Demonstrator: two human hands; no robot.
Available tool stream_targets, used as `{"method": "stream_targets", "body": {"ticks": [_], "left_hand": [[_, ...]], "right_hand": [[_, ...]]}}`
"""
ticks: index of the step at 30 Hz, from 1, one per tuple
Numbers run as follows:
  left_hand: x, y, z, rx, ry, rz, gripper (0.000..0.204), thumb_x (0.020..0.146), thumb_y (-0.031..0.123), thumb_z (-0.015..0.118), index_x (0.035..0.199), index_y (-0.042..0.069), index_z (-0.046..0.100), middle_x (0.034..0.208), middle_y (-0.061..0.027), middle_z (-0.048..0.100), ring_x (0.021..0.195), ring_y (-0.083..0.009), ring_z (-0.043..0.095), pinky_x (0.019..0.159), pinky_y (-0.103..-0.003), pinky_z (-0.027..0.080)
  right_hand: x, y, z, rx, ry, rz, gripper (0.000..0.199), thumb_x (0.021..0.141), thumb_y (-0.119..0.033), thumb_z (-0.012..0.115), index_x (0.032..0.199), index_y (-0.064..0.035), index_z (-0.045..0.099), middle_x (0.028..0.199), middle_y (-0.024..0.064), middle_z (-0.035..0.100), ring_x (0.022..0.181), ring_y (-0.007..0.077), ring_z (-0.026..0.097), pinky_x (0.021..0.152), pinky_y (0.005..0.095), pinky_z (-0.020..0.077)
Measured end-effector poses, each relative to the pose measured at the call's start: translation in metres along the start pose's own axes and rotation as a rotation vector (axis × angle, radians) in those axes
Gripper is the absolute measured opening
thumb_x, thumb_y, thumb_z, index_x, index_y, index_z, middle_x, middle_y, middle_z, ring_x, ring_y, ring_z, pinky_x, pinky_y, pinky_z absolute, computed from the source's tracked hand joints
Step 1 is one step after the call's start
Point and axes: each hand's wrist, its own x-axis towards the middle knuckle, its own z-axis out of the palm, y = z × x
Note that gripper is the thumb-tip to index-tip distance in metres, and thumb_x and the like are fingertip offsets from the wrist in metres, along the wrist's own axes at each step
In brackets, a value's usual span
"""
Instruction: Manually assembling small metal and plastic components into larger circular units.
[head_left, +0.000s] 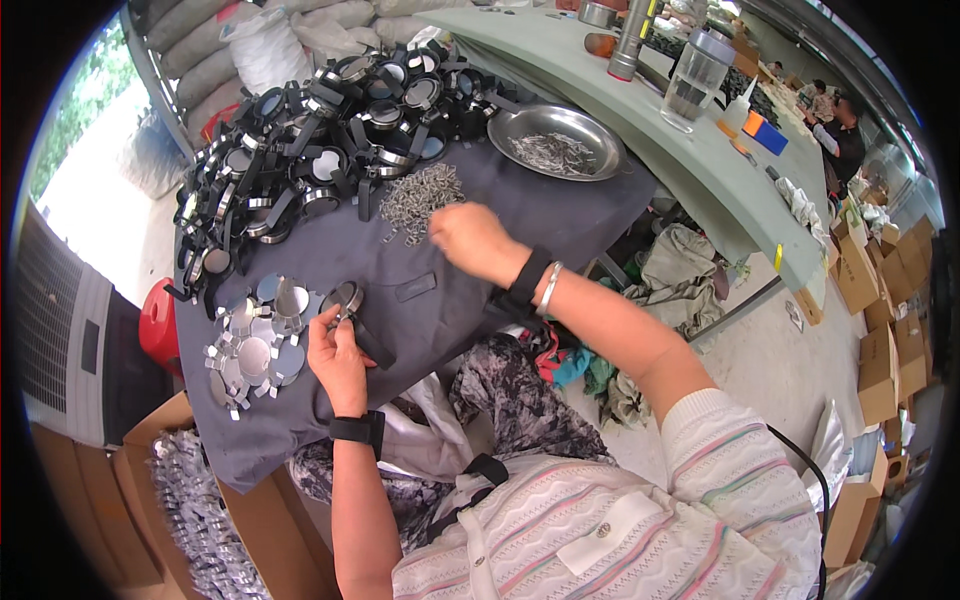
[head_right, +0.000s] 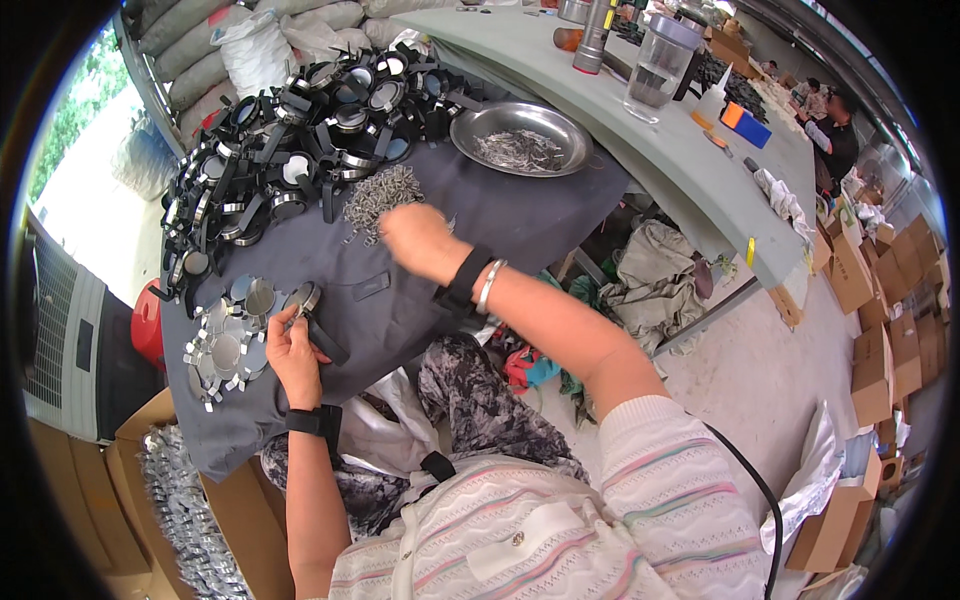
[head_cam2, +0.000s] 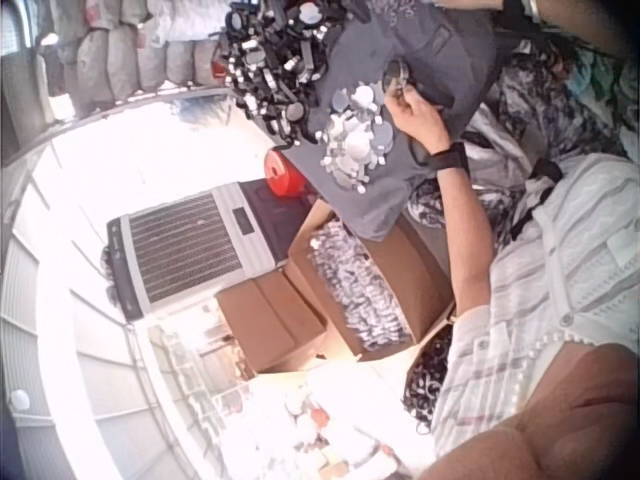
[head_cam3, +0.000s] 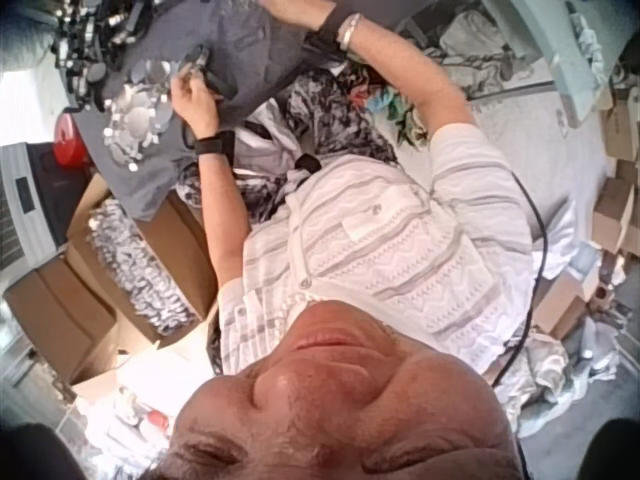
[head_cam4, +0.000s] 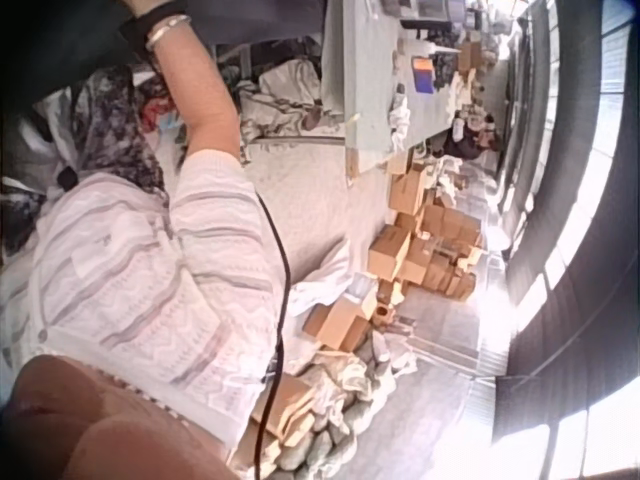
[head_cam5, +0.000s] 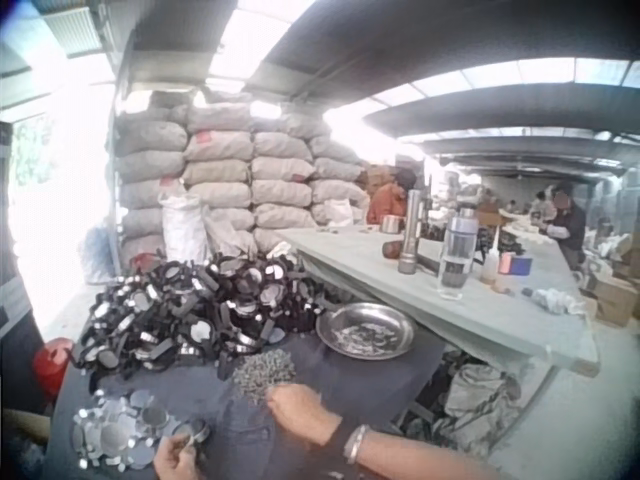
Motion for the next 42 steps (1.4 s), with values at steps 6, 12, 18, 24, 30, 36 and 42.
{"method": "stream_targets", "body": {"ticks": [6,12,18,24,30,36,42], "left_hand": [[-0.001,0.004,-0.001,0.000,0.002,-0.001,0.015,0.092,0.008,0.051,0.104,0.001,0.056,0.057,0.0020,0.046,0.041,-0.0038,0.039,0.034,-0.020,0.037],[0.000,0.006,-0.001,0.005,-0.007,-0.004,0.015,0.092,0.006,0.050,0.105,0.001,0.055,0.056,0.0013,0.046,0.041,-0.0038,0.040,0.034,-0.021,0.038],[-0.003,0.008,-0.003,-0.032,-0.008,-0.020,0.015,0.090,0.005,0.051,0.104,0.002,0.055,0.056,0.0017,0.047,0.041,-0.0040,0.041,0.034,-0.021,0.037],[-0.003,0.005,-0.002,-0.022,0.014,-0.044,0.014,0.089,0.004,0.051,0.102,0.005,0.056,0.057,0.0032,0.047,0.043,-0.0032,0.041,0.034,-0.021,0.037],[0.003,0.005,0.001,0.021,0.049,-0.037,0.013,0.089,0.005,0.050,0.100,0.006,0.058,0.058,0.0036,0.047,0.044,-0.0035,0.041,0.036,-0.021,0.038],[-0.002,0.012,0.007,0.140,0.049,0.013,0.017,0.090,0.010,0.050,0.104,0.006,0.058,0.063,0.0035,0.047,0.044,-0.0051,0.040,0.037,-0.022,0.034],[0.004,-0.009,-0.005,0.108,0.046,0.037,0.016,0.089,0.009,0.049,0.103,0.005,0.056,0.064,-0.0018,0.048,0.036,-0.0080,0.039,0.032,-0.024,0.033]], "right_hand": [[0.007,0.059,-0.015,-0.187,-0.183,0.258,0.013,0.074,-0.004,0.058,0.082,-0.0010,0.068,0.084,0.0231,0.065,0.083,0.0384,0.064,0.074,0.0445,0.0519],[0.012,0.047,-0.015,-0.338,-0.216,0.243,0.013,0.077,-0.004,0.058,0.083,0.0011,0.068,0.089,0.0232,0.066,0.087,0.0375,0.065,0.075,0.0437,0.0522],[0.023,0.038,-0.019,-0.360,-0.341,0.377,0.019,0.079,-0.006,0.059,0.093,0.0019,0.069,0.098,0.0220,0.066,0.094,0.0349,0.065,0.079,0.0419,0.0525],[0.024,0.045,-0.025,-0.395,-0.563,0.332,0.022,0.081,-0.004,0.056,0.099,0.0038,0.066,0.106,0.0237,0.064,0.101,0.0361,0.063,0.083,0.0417,0.0510],[0.015,0.060,-0.015,-0.461,-0.338,0.075,0.021,0.078,-0.004,0.054,0.095,0.0036,0.065,0.096,0.0211,0.066,0.091,0.0359,0.065,0.078,0.0419,0.0522],[0.010,0.052,-0.031,-0.467,-0.362,-0.004,0.015,0.075,-0.013,0.057,0.079,-0.0064,0.070,0.082,0.0175,0.067,0.080,0.0340,0.067,0.070,0.0440,0.0534],[0.006,0.061,0.016,-0.347,-0.061,0.015,0.011,0.065,-0.009,0.065,0.074,-0.0038,0.070,0.077,0.0172,0.067,0.078,0.0327,0.067,0.067,0.0422,0.0540]]}}
